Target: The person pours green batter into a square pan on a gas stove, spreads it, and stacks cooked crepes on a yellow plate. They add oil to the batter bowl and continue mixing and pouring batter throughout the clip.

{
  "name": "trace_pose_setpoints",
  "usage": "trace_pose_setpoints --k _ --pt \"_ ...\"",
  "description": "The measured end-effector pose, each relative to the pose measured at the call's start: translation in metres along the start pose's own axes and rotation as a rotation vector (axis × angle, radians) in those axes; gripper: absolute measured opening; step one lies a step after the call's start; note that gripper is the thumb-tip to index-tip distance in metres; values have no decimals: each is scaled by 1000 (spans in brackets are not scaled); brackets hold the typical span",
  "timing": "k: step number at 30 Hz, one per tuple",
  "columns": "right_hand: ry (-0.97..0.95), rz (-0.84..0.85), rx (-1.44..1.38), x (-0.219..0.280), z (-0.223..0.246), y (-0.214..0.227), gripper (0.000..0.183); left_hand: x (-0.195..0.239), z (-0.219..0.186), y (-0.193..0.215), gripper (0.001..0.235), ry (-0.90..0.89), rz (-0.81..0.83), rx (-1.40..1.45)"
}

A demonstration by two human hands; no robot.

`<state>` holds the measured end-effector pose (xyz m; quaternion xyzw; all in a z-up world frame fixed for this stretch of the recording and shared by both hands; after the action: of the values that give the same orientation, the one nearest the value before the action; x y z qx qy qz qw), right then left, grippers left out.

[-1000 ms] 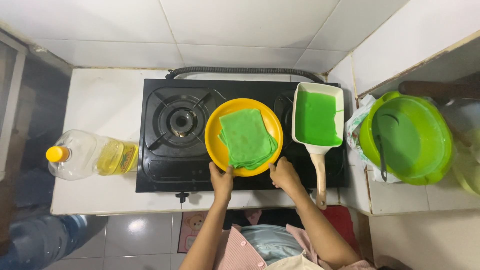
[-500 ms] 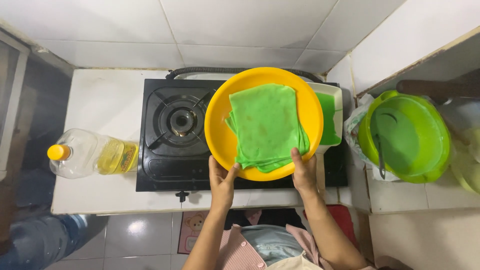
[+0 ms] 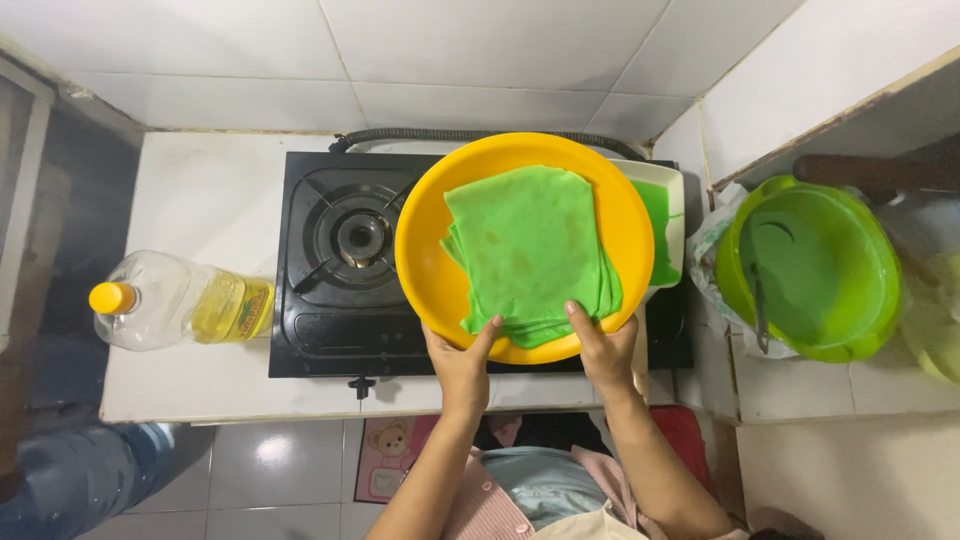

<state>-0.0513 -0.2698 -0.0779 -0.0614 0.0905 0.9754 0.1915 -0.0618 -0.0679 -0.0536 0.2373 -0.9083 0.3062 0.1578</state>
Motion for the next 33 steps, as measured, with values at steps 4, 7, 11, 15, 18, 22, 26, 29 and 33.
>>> trace_pose_setpoints --k 4,7,11,15,18,22,26,29,33 --pt "15 0 11 0 22 -1 33 2 0 -2 76 15 -25 -16" --pt "31 -7 3 0 30 -1 32 1 3 -1 74 19 -36 -29" --pt "21 1 28 0 31 -2 31 1 4 -1 72 19 -42 -30" --pt "-19 -9 20 4 24 -1 29 2 3 -1 70 16 -51 -38" --pt "-31 7 42 1 32 -3 27 2 4 2 69 13 -55 -46" --pt "-50 2 36 5 5 -2 28 4 0 2 69 13 -63 -39" --pt "-224 -1 92 13 -57 -3 24 -1 0 11 69 3 -48 -104" --pt "-375 16 118 19 -75 -14 40 -9 10 21 58 -10 -85 -124" --pt "-552 79 161 30 -107 -32 55 -31 67 72 39 -21 -218 -154"
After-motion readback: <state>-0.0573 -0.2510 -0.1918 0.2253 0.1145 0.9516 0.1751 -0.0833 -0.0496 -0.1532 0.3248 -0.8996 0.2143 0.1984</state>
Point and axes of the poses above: each hand's wrist, its own x-axis away from the middle knuckle, its own y-axis out of the back of the hand, z = x × y, the point moved 4 cm from there along -x, towards the middle knuckle, and after that the axes turned 10 degrees about x, right-handed, at the moved point
